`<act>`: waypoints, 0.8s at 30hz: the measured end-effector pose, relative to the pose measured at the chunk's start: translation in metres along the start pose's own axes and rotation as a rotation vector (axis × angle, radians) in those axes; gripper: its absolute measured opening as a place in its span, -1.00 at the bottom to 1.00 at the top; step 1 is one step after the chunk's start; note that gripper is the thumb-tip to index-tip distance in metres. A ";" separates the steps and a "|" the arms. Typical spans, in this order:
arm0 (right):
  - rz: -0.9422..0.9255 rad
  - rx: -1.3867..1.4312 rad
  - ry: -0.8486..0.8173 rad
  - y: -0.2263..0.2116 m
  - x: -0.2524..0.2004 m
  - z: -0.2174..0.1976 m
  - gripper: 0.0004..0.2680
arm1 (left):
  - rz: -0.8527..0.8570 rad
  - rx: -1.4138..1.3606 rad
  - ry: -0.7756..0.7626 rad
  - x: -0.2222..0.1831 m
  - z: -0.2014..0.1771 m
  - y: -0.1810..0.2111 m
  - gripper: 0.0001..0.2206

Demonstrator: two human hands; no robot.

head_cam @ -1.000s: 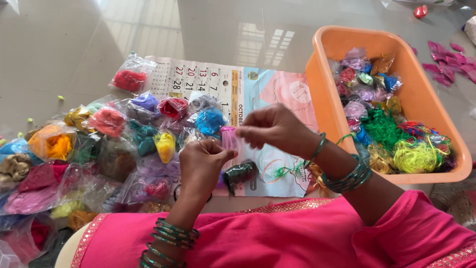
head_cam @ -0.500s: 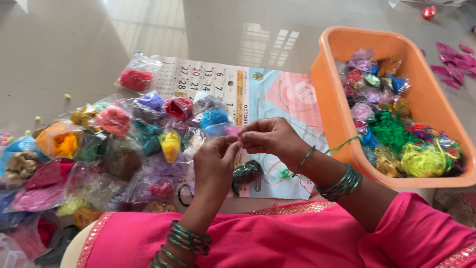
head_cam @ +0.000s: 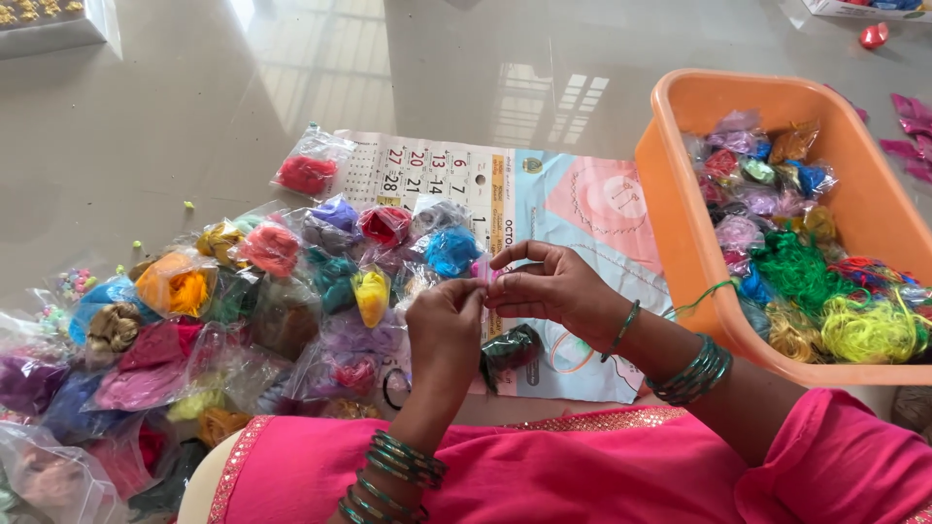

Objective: The person sits on the floor and twists and rolls pink wool fiber between their palms to form a thick wool cord, repeatedly rolling sections and joining the strand longer. Colorful wool bundles and a plastic basin of fibers sit around them on the floor.

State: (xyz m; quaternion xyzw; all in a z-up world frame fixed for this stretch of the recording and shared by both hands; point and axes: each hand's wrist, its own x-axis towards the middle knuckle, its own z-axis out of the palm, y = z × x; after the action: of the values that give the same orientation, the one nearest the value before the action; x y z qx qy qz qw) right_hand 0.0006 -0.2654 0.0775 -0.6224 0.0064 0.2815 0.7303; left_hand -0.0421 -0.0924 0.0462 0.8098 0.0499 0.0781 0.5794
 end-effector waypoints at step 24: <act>0.063 -0.012 0.034 0.008 0.004 -0.008 -0.80 | -0.348 -0.656 -0.189 0.011 0.009 -0.028 -0.83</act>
State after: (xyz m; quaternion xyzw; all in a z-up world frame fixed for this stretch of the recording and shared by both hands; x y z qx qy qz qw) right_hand 0.0030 -0.2708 0.0669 -0.6308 0.0370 0.2936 0.7173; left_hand -0.0298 -0.0895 0.0177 0.5644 0.1055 -0.0848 0.8143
